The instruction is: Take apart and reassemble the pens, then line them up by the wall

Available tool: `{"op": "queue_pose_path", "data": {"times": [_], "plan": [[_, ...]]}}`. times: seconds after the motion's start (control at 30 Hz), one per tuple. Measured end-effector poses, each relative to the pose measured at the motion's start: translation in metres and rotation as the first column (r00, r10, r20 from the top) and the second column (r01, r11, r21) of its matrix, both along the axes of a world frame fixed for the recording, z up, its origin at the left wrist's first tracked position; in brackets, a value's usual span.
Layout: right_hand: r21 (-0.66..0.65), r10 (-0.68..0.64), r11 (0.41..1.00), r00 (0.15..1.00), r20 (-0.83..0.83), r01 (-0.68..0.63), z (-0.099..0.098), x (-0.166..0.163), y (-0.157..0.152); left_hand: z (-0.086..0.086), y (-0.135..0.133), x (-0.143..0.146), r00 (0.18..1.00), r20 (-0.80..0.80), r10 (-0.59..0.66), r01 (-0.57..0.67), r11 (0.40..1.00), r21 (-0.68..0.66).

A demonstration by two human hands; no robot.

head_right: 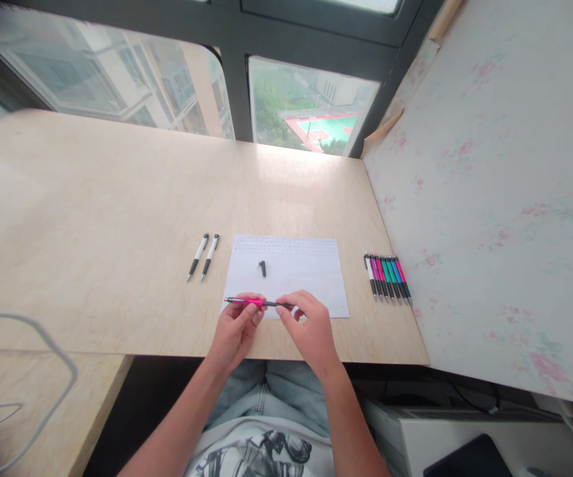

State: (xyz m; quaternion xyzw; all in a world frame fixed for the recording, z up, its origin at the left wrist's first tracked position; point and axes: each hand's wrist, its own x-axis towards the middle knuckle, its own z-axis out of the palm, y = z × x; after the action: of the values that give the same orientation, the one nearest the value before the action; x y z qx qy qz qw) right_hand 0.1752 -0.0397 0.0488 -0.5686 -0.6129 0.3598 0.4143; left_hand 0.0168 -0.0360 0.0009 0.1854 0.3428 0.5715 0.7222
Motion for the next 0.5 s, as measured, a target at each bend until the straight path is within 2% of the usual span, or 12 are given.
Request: {"op": "queue_pose_path", "data": {"times": [0.5], "plan": [[0.003,0.025,1.000,0.999,0.030,-0.025,-0.0013,0.0019,0.0015,0.0023,0.0006,0.0000,1.000,0.000,0.005,-0.005,0.999,-0.032]]}}
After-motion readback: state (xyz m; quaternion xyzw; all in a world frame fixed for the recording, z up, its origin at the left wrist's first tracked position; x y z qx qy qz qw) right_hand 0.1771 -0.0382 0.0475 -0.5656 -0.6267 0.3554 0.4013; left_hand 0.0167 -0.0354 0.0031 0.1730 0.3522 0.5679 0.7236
